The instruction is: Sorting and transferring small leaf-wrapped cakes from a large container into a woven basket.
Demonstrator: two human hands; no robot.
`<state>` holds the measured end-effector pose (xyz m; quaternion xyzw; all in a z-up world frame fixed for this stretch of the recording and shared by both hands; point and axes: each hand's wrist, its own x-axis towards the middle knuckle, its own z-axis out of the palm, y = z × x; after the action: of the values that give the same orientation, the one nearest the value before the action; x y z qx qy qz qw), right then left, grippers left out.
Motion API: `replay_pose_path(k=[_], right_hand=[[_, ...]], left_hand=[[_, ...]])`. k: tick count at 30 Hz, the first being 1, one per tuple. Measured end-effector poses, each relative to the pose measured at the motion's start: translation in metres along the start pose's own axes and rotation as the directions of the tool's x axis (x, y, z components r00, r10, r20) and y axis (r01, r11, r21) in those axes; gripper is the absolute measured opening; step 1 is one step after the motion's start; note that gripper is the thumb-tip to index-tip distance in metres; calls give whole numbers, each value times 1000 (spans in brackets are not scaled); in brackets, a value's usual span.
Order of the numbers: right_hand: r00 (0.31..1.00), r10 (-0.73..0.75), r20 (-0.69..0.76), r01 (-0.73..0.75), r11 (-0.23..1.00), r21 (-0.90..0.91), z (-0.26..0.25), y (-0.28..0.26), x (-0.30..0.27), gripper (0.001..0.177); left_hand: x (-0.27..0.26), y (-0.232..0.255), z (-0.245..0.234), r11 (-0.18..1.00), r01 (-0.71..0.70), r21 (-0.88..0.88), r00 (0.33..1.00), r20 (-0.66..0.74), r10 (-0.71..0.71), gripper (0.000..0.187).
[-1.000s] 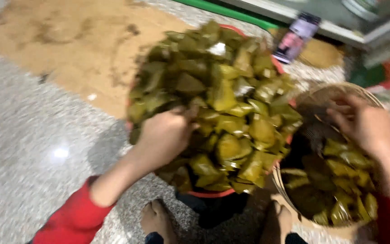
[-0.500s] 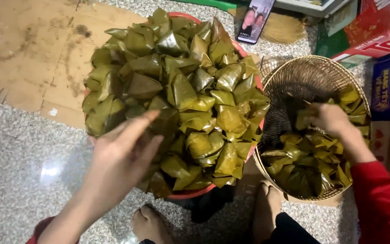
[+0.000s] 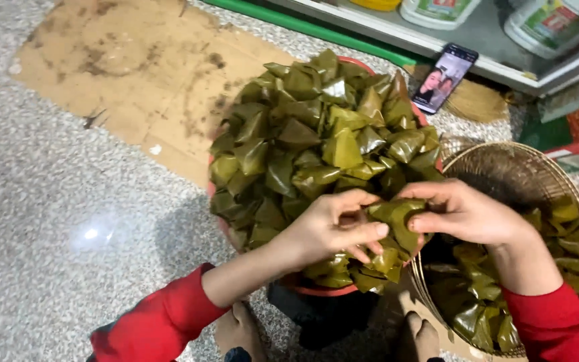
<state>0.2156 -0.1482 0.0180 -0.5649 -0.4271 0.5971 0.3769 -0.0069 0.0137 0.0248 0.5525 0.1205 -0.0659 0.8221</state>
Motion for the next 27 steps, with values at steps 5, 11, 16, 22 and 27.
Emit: replay_pose_path(k=[5, 11, 16, 22, 27], right_hand=[[964, -84, -251, 70, 995, -67, 32, -23, 20, 43], [923, -238, -301, 228, 971, -68, 43, -38, 10, 55], [919, -232, -319, 192, 969, -153, 57, -42, 7, 42], [890, -279, -361, 206, 952, -229, 72, -59, 6, 39], [881, -313, -354, 238, 941, -239, 80, -59, 4, 40]], left_hand=[[-15, -8, -10, 979, -132, -153, 986, -125, 114, 22], [-22, 14, -14, 964, -70, -255, 983, -181, 23, 35], [-23, 15, -10, 968, -93, -232, 982, -185, 50, 76], [-21, 4, -6, 937, -155, -312, 977, -187, 99, 34], [-20, -1, -10, 971, -84, -223, 973, -228, 32, 26]])
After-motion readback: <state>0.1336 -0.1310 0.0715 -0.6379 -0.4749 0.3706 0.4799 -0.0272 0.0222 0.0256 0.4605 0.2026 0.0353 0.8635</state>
